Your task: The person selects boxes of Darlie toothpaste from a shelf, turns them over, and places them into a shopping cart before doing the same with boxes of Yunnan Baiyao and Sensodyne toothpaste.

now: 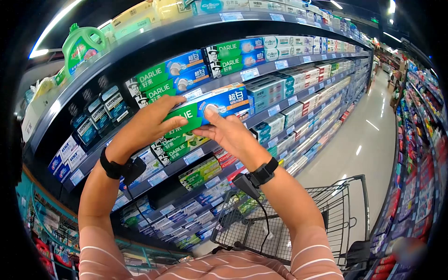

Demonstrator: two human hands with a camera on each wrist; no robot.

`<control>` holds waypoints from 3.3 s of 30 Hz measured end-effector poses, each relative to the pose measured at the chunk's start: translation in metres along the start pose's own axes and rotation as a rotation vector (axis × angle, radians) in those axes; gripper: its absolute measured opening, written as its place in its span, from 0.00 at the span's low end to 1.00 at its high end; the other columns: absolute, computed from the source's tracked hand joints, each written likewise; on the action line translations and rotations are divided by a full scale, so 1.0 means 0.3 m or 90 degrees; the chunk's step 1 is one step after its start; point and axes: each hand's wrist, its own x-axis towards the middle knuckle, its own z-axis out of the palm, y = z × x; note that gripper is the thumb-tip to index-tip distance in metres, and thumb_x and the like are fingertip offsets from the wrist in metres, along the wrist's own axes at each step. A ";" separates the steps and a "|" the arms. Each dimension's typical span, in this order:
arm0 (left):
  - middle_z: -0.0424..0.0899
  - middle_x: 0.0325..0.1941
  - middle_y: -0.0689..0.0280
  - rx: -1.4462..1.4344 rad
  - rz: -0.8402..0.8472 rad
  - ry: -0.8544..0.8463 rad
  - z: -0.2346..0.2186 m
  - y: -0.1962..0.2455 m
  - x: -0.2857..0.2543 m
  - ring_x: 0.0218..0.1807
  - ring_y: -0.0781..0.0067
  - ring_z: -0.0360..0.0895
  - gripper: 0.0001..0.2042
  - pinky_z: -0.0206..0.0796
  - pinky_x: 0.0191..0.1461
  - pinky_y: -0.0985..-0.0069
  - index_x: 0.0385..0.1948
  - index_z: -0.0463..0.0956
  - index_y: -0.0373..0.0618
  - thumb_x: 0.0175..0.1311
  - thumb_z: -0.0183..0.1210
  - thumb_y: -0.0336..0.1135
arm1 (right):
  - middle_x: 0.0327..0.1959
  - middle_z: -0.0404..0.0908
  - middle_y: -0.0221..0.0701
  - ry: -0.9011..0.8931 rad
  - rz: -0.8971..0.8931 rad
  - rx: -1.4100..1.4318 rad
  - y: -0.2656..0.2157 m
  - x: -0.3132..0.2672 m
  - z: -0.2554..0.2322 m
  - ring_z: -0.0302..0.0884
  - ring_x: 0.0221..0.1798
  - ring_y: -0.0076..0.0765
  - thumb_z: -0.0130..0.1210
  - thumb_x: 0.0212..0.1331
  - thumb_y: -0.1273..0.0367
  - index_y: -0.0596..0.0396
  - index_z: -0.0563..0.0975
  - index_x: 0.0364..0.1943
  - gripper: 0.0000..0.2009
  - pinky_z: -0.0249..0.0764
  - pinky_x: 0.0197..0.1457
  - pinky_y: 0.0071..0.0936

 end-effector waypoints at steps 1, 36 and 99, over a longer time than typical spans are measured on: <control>0.79 0.57 0.49 -0.003 -0.002 0.005 0.002 -0.005 -0.004 0.58 0.50 0.79 0.26 0.70 0.62 0.63 0.63 0.72 0.39 0.71 0.61 0.47 | 0.58 0.80 0.40 -0.010 0.002 -0.002 -0.001 0.004 0.013 0.82 0.58 0.42 0.58 0.72 0.60 0.62 0.71 0.62 0.23 0.81 0.63 0.38; 0.78 0.46 0.51 0.231 -0.004 0.223 -0.044 -0.238 0.014 0.48 0.47 0.80 0.23 0.73 0.51 0.57 0.57 0.74 0.40 0.66 0.64 0.43 | 0.48 0.82 0.41 0.064 0.112 -0.504 -0.167 0.058 0.004 0.85 0.47 0.35 0.53 0.73 0.60 0.62 0.74 0.55 0.18 0.83 0.46 0.29; 0.78 0.49 0.53 0.206 -0.028 0.224 -0.057 -0.302 0.024 0.49 0.46 0.80 0.21 0.73 0.49 0.57 0.59 0.76 0.46 0.68 0.61 0.45 | 0.49 0.84 0.42 0.057 -0.168 -1.068 -0.209 0.332 -0.075 0.83 0.47 0.40 0.55 0.65 0.67 0.60 0.77 0.55 0.17 0.77 0.54 0.34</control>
